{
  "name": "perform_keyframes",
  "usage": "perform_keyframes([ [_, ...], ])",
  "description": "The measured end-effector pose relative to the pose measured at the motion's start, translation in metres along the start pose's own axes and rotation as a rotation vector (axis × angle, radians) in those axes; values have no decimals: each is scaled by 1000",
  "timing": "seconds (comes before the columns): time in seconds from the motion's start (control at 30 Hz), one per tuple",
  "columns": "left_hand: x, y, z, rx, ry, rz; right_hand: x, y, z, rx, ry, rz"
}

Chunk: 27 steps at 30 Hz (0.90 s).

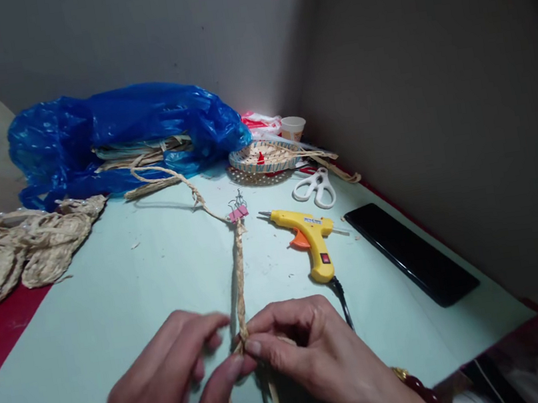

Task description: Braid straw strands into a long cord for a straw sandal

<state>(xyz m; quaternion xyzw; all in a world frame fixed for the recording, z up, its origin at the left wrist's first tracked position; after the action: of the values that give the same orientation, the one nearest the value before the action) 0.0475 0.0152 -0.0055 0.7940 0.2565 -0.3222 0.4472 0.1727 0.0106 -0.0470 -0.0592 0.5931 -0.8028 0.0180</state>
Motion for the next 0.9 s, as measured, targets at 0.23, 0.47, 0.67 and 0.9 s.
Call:
perform_keyframes([
  [0.23,47,-15,8,-527,-612,500,2,-8,4,-165,-30,156],
  [0.47,41,-15,2,-495,-552,438,3,-24,16,-306,76,550],
  [0.67,41,-12,2,-400,-544,383,4,-26,29,-383,134,802],
  [0.9,49,-10,0,-433,-621,508,8,-30,38,-504,199,920],
])
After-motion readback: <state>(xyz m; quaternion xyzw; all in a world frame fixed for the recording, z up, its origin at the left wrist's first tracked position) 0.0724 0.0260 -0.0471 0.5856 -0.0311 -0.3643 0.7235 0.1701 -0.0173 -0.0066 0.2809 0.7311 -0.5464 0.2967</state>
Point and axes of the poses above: each hand's wrist, its own z-axis away from the middle knuckle, its own x-axis out of the palm, y = z × x, the point moved 9 cm from there along -z, towards the middle knuckle, and after that the axes turned 6 degrees about y, right-handed, at the moved point
